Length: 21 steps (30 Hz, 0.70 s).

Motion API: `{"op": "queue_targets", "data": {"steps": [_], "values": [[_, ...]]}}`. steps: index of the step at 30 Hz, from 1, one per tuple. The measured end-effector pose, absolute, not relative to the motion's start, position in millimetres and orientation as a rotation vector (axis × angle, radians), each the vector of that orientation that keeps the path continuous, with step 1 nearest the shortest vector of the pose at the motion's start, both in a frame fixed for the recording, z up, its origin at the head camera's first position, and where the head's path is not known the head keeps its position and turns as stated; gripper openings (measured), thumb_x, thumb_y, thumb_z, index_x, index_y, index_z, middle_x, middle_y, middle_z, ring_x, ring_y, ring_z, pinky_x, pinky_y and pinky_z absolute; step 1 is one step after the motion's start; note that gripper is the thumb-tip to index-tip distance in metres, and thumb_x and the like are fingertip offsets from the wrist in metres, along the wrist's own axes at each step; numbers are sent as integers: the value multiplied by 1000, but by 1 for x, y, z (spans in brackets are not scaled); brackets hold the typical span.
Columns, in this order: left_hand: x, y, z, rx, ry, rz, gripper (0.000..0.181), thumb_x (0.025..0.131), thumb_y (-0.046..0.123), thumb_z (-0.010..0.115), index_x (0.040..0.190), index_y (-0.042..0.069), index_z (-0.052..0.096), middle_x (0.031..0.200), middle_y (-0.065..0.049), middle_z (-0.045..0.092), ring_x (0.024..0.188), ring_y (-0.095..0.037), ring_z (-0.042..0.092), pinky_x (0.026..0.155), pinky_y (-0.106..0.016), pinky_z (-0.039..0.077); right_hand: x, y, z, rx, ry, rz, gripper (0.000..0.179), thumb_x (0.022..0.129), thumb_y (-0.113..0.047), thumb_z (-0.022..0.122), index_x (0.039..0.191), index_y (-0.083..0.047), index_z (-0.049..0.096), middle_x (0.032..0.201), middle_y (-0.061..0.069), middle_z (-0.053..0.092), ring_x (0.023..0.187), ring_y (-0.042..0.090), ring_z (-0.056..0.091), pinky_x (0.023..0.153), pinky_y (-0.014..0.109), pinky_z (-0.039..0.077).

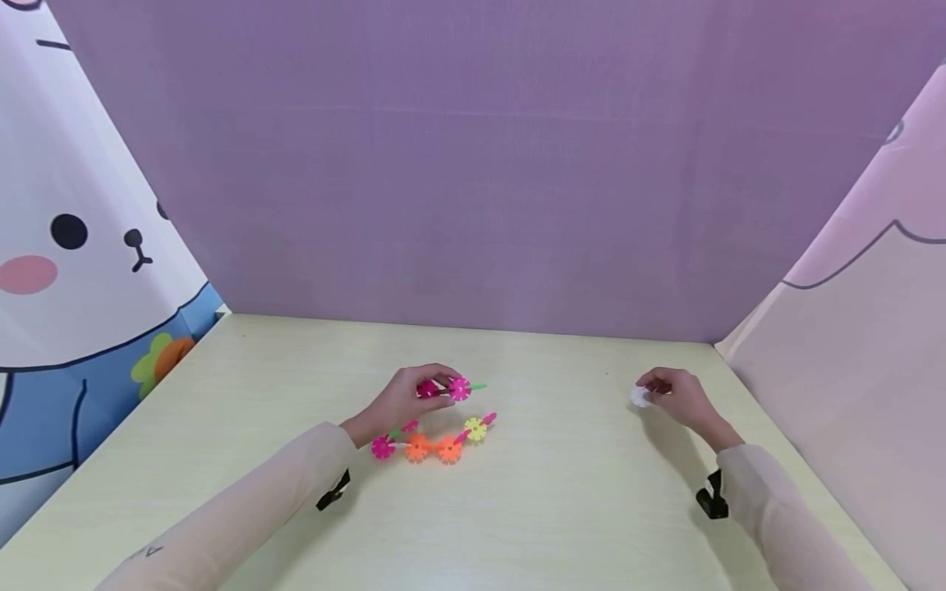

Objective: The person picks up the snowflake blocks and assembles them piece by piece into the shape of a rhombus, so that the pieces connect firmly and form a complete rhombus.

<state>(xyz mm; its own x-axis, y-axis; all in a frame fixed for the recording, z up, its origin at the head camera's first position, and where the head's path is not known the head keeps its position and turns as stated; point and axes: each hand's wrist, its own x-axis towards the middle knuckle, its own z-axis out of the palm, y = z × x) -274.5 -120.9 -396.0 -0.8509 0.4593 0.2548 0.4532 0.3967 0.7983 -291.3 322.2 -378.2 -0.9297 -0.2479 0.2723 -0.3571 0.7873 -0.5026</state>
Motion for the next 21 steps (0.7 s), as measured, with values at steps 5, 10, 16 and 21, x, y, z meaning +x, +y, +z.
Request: {"op": "queue_targets", "data": {"steps": [5,10,16,21], "values": [[-275,-121,-397,860,2611,1501,32,81,18,69,111,26,61,102,4,65,91,-11,61,74,-20,52,-290,305,-381,523,-2758,980,16,79,5,62,95,5,64,86,18,66,73,12,59,64,20,49],[-275,-121,-397,862,2604,1510,32,81,17,69,111,25,61,102,4,65,92,-12,61,74,-20,52,-288,283,-383,557,-2744,1150,18,81,4,62,99,5,64,90,19,65,74,13,59,61,22,51],[-275,-120,-398,856,2603,1506,32,81,17,69,111,25,60,103,4,65,93,-11,61,75,-19,52,-284,249,-380,594,-2726,1337,20,84,0,60,103,6,62,92,21,64,73,14,59,57,27,51],[-273,-120,-397,854,2616,1496,33,81,15,69,111,24,61,103,4,65,94,-11,61,75,-19,52,-281,221,-379,627,-2682,1428,19,83,0,62,102,4,62,90,20,65,71,15,60,58,27,51]]}}
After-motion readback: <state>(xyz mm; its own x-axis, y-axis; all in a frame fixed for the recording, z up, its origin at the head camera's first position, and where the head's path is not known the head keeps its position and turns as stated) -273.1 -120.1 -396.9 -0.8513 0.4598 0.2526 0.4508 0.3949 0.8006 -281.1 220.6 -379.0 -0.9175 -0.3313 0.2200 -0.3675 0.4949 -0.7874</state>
